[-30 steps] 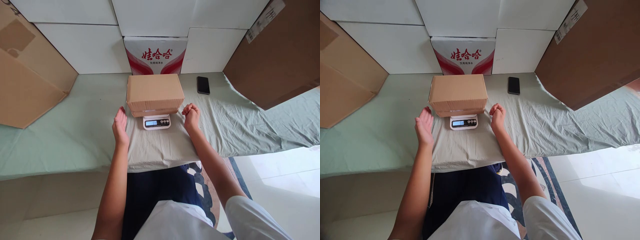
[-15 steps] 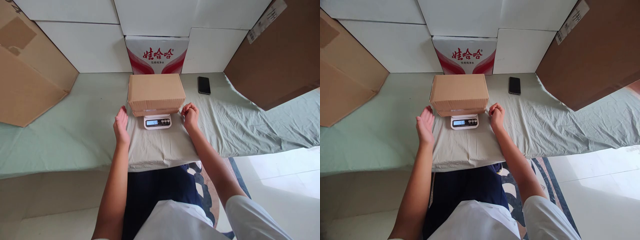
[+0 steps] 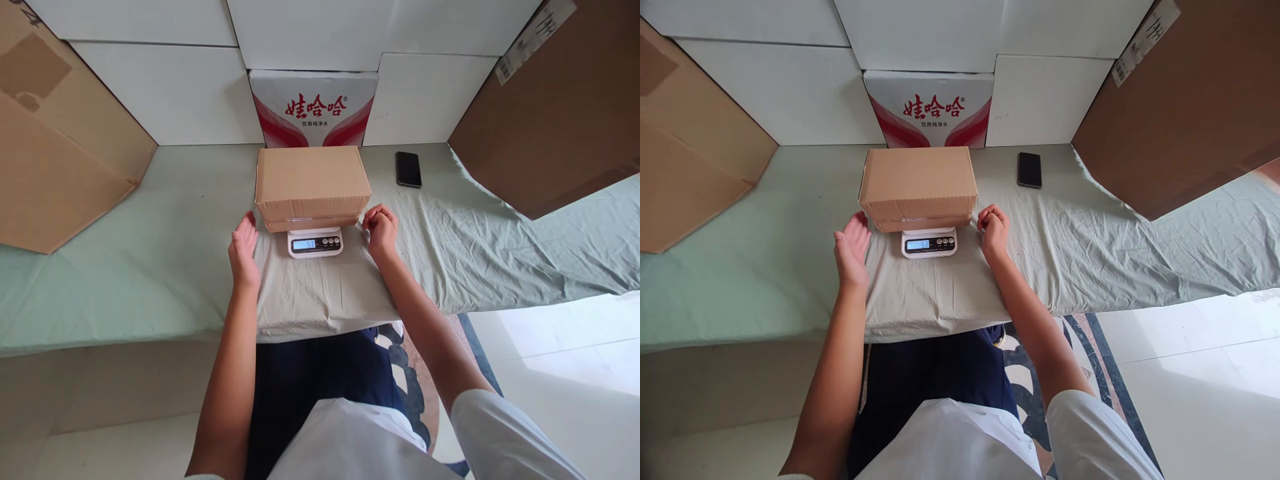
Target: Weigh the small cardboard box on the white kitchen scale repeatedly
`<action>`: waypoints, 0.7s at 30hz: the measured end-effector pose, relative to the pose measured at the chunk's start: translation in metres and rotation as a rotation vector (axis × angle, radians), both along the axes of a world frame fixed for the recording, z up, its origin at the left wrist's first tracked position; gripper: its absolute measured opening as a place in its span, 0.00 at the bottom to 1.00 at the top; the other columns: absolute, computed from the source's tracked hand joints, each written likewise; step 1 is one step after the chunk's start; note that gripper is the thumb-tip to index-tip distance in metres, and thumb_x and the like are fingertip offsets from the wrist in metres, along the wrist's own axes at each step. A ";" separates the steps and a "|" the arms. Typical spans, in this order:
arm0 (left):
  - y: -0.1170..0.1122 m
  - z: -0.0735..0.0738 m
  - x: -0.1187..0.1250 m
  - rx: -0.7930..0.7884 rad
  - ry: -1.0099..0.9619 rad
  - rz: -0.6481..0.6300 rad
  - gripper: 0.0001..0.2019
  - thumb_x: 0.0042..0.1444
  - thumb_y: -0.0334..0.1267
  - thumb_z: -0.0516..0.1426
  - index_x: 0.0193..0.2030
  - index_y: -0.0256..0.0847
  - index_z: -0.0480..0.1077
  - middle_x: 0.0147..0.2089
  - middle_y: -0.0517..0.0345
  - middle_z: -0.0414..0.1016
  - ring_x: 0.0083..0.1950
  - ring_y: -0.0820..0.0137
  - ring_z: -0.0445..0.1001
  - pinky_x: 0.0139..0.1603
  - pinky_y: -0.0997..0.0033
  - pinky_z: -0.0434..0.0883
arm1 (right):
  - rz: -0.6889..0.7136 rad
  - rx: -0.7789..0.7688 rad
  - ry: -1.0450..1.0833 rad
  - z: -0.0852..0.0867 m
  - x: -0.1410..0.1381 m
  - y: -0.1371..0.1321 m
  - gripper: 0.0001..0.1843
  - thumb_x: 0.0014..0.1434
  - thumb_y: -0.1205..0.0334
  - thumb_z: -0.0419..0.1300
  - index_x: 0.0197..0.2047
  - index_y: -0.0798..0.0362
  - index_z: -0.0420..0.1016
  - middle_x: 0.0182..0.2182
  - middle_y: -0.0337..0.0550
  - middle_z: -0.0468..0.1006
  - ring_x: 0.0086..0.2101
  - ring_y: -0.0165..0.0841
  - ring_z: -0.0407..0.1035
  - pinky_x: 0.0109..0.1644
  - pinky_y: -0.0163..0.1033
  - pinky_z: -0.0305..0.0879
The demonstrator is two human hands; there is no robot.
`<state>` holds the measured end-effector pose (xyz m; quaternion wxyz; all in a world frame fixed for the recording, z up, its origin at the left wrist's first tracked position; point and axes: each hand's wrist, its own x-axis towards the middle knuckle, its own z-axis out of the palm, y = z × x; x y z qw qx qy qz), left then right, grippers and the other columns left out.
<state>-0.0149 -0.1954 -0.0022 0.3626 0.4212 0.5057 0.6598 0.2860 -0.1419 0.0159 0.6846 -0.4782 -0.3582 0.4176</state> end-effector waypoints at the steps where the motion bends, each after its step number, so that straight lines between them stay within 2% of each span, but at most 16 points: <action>1: 0.000 0.000 0.000 0.000 -0.001 -0.002 0.53 0.64 0.85 0.51 0.76 0.42 0.77 0.83 0.34 0.68 0.88 0.45 0.62 0.88 0.45 0.62 | 0.000 -0.004 -0.008 0.000 0.000 0.000 0.05 0.47 0.65 0.59 0.23 0.47 0.67 0.22 0.34 0.67 0.24 0.28 0.61 0.31 0.38 0.56; 8: 0.000 0.001 0.002 -0.006 -0.002 -0.004 0.54 0.61 0.86 0.52 0.73 0.41 0.79 0.81 0.32 0.71 0.87 0.43 0.64 0.86 0.43 0.65 | 0.051 0.003 0.005 -0.002 -0.006 -0.002 0.04 0.44 0.65 0.56 0.22 0.48 0.71 0.21 0.35 0.68 0.24 0.27 0.63 0.31 0.36 0.57; 13: 0.000 0.000 0.001 -0.003 0.000 -0.006 0.54 0.61 0.86 0.52 0.72 0.41 0.79 0.80 0.32 0.72 0.86 0.43 0.64 0.86 0.44 0.65 | 0.056 0.002 0.015 0.000 -0.007 -0.002 0.08 0.52 0.62 0.57 0.22 0.48 0.70 0.22 0.35 0.68 0.23 0.28 0.62 0.30 0.36 0.59; 18: 0.001 -0.001 0.001 -0.007 -0.002 -0.007 0.54 0.60 0.87 0.52 0.72 0.42 0.80 0.80 0.32 0.72 0.86 0.42 0.65 0.85 0.42 0.66 | 0.055 0.016 0.041 0.001 -0.006 -0.002 0.10 0.51 0.62 0.57 0.21 0.48 0.72 0.22 0.37 0.69 0.24 0.28 0.62 0.30 0.36 0.59; 21: 0.001 -0.002 0.002 -0.008 0.000 -0.009 0.53 0.61 0.87 0.52 0.71 0.43 0.80 0.80 0.32 0.73 0.86 0.42 0.65 0.85 0.42 0.66 | 0.059 0.015 0.020 0.001 -0.006 -0.001 0.12 0.55 0.61 0.58 0.20 0.48 0.71 0.22 0.36 0.68 0.24 0.28 0.63 0.30 0.36 0.59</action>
